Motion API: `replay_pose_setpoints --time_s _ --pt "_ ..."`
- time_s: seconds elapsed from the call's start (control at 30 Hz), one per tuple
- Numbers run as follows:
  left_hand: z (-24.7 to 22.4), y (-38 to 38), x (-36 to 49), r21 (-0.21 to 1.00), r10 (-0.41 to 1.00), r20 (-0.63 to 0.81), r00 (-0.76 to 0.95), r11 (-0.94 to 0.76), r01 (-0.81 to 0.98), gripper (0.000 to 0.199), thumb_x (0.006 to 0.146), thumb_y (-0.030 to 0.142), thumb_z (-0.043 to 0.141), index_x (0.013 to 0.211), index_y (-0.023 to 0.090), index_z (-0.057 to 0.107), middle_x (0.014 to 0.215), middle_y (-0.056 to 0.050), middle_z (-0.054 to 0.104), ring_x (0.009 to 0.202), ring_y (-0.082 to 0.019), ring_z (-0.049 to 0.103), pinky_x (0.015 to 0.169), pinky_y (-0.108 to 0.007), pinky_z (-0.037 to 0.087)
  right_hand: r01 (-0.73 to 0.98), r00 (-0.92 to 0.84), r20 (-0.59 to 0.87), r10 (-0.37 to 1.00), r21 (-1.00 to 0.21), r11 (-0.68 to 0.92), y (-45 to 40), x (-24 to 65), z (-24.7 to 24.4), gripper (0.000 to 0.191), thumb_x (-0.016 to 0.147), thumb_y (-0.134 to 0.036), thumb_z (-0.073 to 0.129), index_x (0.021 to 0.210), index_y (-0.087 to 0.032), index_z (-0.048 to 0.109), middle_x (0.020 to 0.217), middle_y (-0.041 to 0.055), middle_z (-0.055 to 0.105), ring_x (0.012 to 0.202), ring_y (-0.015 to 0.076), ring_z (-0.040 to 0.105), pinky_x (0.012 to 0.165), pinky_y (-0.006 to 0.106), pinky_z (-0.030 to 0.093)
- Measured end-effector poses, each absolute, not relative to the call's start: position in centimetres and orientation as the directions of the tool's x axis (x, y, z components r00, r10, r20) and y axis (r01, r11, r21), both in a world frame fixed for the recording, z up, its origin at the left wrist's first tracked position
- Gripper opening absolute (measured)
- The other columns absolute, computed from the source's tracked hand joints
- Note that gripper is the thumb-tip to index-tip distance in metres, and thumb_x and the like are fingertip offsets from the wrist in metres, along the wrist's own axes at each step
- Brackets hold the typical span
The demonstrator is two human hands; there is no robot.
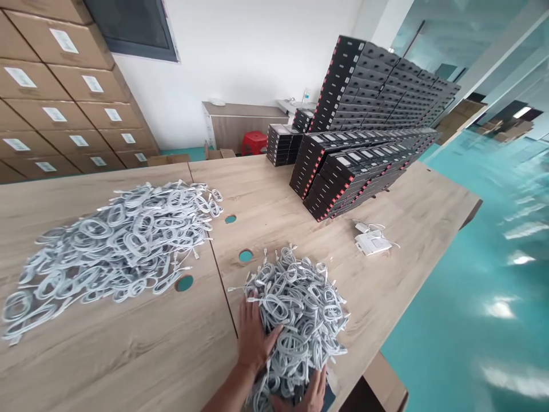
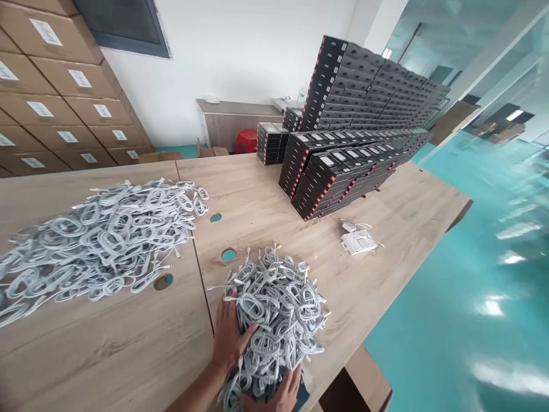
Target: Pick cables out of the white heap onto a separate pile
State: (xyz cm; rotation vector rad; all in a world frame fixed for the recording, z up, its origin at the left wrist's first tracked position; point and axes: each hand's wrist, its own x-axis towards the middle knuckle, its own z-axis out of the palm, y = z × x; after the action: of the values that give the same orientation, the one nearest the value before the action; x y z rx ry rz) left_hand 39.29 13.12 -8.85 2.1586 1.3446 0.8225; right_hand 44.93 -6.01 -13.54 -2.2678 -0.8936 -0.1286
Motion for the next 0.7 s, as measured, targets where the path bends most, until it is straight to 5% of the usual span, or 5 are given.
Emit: replay_pose_setpoints --time_s 0.27,0.43,0.7 --pt "-8.9 16.3 53.6 0.750 0.892 0.145 0.428 -0.381 0.540 0.102 0.085 0.070 0.058 0.161 0.012 0.021 0.165 -0.023 0.034 0.161 -0.040 0.009 0.127 -0.065 0.025 0.390 0.876 0.114 0.470 -0.741 -0.547 -1.6 56.6 -11.9 0.110 0.071 -0.064 0.077 0.153 -0.010 0.026 0.160 0.0343 0.029 0.151 0.0519 0.026 0.110 0.069 0.039" --pt "-8.7 18.7 62.1 0.789 0.873 0.072 0.482 -0.345 0.507 0.095 0.090 0.072 0.050 0.160 0.015 0.024 0.167 -0.021 0.031 0.161 -0.038 0.005 0.128 -0.063 0.021 0.363 0.869 0.095 0.486 -0.790 -0.494 1.2 67.2 -9.7 0.096 0.065 -0.058 0.079 0.142 -0.018 0.038 0.149 0.0266 0.044 0.144 0.0459 0.037 0.111 0.067 0.038" --pt "-7.1 22.0 60.3 0.808 0.809 0.092 0.581 -0.401 0.431 0.069 0.094 0.059 0.050 0.152 0.024 0.042 0.159 -0.014 0.046 0.152 -0.030 0.037 0.124 -0.052 0.036 0.316 0.865 0.045 0.500 -0.822 -0.473 2.2 72.4 -8.6 0.107 0.060 -0.062 0.083 0.148 -0.022 0.037 0.152 0.0215 0.042 0.139 0.0418 0.046 0.109 0.057 0.045"
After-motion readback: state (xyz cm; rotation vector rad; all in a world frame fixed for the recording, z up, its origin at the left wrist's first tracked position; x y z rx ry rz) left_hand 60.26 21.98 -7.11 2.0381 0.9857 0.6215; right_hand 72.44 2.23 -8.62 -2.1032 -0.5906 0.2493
